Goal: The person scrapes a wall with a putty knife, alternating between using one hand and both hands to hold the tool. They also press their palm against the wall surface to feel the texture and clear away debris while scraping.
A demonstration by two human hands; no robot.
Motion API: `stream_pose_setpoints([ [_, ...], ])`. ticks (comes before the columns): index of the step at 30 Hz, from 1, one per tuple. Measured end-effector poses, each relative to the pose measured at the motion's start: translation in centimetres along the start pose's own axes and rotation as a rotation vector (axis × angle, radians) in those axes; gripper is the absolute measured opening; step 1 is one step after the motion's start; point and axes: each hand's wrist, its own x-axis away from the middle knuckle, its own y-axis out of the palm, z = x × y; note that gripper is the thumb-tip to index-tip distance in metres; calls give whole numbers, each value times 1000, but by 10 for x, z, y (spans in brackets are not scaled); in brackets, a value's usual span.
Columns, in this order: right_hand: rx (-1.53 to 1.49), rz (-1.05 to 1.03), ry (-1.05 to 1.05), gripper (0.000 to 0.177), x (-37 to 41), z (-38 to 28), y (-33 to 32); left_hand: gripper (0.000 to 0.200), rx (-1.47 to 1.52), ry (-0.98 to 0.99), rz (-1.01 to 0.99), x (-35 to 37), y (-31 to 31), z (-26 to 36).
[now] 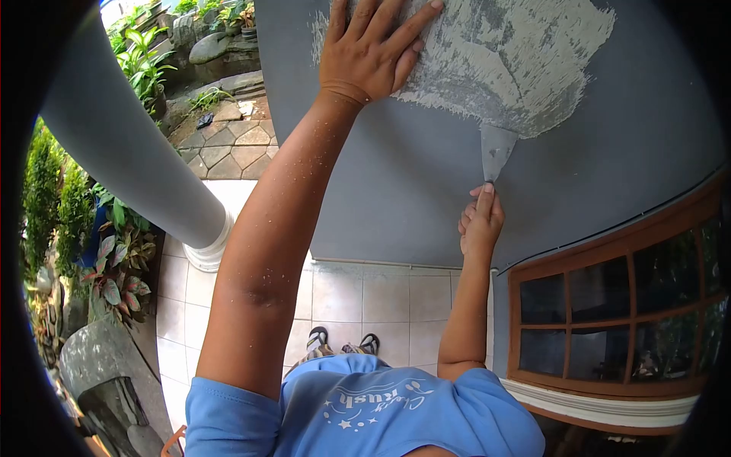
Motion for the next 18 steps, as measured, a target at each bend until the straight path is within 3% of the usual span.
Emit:
stream_pose_setpoints([
  [3, -30, 63, 90, 35, -6, -3, 2, 53, 0, -3, -7, -3, 0, 0],
  [6, -34, 11, -60, 35, -6, -27, 22, 54, 8, 3, 11, 1, 1, 2],
  [9, 2, 6, -81, 35, -7, -29, 22, 54, 16, 9, 22, -1, 4, 2],
  [12, -2, 80, 43, 35, 0, -5, 11, 53, 4, 3, -28, -3, -4, 2],
  [18, -12, -4, -171, 35, -15, -36, 28, 54, -18, 14, -50, 0, -7, 3],
])
